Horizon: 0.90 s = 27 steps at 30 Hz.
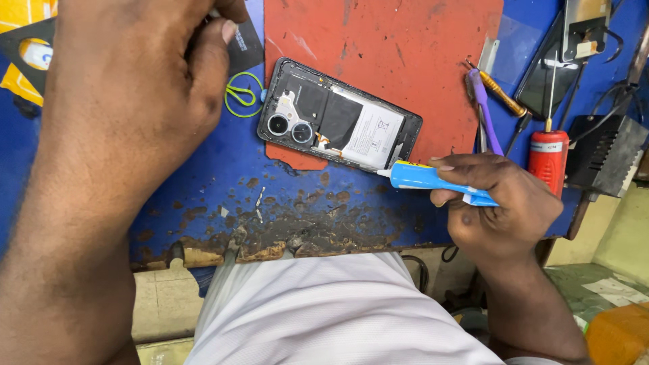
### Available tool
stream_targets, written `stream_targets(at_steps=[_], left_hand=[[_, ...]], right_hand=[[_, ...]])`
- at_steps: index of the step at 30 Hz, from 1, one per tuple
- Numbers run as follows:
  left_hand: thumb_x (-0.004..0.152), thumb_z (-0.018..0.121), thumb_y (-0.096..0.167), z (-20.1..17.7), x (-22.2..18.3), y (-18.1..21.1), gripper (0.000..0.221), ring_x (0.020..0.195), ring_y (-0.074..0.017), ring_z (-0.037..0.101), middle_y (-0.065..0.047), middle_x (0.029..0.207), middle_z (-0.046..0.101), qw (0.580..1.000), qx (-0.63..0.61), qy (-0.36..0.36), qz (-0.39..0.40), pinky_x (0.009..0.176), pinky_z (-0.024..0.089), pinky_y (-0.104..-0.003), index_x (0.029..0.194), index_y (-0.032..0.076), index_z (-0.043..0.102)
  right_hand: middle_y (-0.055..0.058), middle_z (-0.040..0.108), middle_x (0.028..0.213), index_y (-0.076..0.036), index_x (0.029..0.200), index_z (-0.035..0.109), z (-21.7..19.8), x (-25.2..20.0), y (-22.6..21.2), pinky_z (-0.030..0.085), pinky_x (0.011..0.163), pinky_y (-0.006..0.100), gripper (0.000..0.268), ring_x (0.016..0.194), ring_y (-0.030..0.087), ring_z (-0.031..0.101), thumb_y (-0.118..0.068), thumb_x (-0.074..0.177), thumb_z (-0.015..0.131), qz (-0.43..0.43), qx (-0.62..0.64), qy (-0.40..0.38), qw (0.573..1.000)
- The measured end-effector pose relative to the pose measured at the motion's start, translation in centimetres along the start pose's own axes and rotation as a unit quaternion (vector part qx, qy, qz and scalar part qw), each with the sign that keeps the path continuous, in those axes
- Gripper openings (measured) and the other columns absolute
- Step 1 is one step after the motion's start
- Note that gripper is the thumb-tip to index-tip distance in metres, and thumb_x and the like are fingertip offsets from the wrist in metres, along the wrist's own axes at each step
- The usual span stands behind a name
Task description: The person cleans the internal components of a disassembled mobile phone with a small brush and applies adhesive from a tube to the perimeter of the phone frame. The person then aligns and presses a rear cover onto the back of the device.
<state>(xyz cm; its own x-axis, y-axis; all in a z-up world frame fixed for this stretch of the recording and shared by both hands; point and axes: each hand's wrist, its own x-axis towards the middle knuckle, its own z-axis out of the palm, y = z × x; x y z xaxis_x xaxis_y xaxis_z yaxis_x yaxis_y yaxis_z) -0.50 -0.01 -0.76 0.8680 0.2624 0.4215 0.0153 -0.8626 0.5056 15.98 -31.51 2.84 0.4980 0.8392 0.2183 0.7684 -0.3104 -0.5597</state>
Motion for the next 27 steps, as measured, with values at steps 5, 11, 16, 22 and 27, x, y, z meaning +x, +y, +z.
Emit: stream_targets(at_steps=[5, 11, 16, 22, 27], left_hand=[[0.101, 0.064, -0.007, -0.4, 0.1, 0.4, 0.009, 0.086, -0.0319, 0.063, -0.014, 0.097, 0.065, 1.000, -0.010, -0.016, -0.022, 0.078, 0.047, -0.041, 0.108, -0.002, 0.063], [0.104, 0.065, -0.008, -0.9, 0.7, 1.2, 0.007, 0.081, -0.0283, 0.065, -0.014, 0.095, 0.066, 0.997, -0.026, -0.036, -0.061, 0.073, 0.048, -0.038, 0.108, -0.002, 0.065], [0.106, 0.066, -0.008, -0.9, 0.9, 1.6, 0.006, 0.077, -0.0246, 0.066, -0.014, 0.094, 0.067, 0.994, -0.040, -0.045, -0.090, 0.069, 0.048, -0.035, 0.109, -0.003, 0.066], [0.100, 0.058, -0.014, -0.5, 0.3, 1.1, 0.015, 0.082, -0.0189, 0.067, -0.012, 0.098, 0.068, 0.998, -0.034, -0.029, -0.032, 0.075, 0.050, -0.028, 0.111, -0.005, 0.064], [0.107, 0.064, -0.015, -0.6, 0.6, 1.4, 0.011, 0.075, -0.0207, 0.066, -0.014, 0.094, 0.068, 0.996, -0.040, -0.043, -0.067, 0.071, 0.049, -0.032, 0.112, -0.005, 0.067]], right_hand=[[0.012, 0.074, 0.082, 0.003, 0.099, 0.061, -0.4, -0.9, 0.7, 0.064, 0.077, 0.030, 0.020, 0.091, 0.026, 0.080, 0.020, 0.088, 0.058, 0.012, -0.019, 0.000, 1.000], [0.015, 0.073, 0.085, 0.004, 0.096, 0.059, -0.6, -0.9, 0.5, 0.063, 0.076, 0.032, 0.018, 0.092, 0.028, 0.078, 0.020, 0.087, 0.059, 0.007, -0.023, 0.012, 1.000], [0.013, 0.072, 0.083, 0.003, 0.096, 0.059, -1.1, -1.4, 0.8, 0.064, 0.075, 0.031, 0.018, 0.091, 0.027, 0.079, 0.019, 0.088, 0.056, 0.023, -0.012, 0.013, 1.000], [0.013, 0.074, 0.082, 0.003, 0.100, 0.061, -1.4, -2.3, 1.6, 0.065, 0.076, 0.030, 0.019, 0.089, 0.024, 0.080, 0.019, 0.090, 0.056, 0.025, -0.012, 0.013, 1.000], [0.016, 0.071, 0.081, 0.006, 0.093, 0.060, -1.5, -1.2, 1.0, 0.063, 0.077, 0.035, 0.020, 0.087, 0.028, 0.077, 0.018, 0.079, 0.053, 0.021, -0.013, 0.019, 1.000]])
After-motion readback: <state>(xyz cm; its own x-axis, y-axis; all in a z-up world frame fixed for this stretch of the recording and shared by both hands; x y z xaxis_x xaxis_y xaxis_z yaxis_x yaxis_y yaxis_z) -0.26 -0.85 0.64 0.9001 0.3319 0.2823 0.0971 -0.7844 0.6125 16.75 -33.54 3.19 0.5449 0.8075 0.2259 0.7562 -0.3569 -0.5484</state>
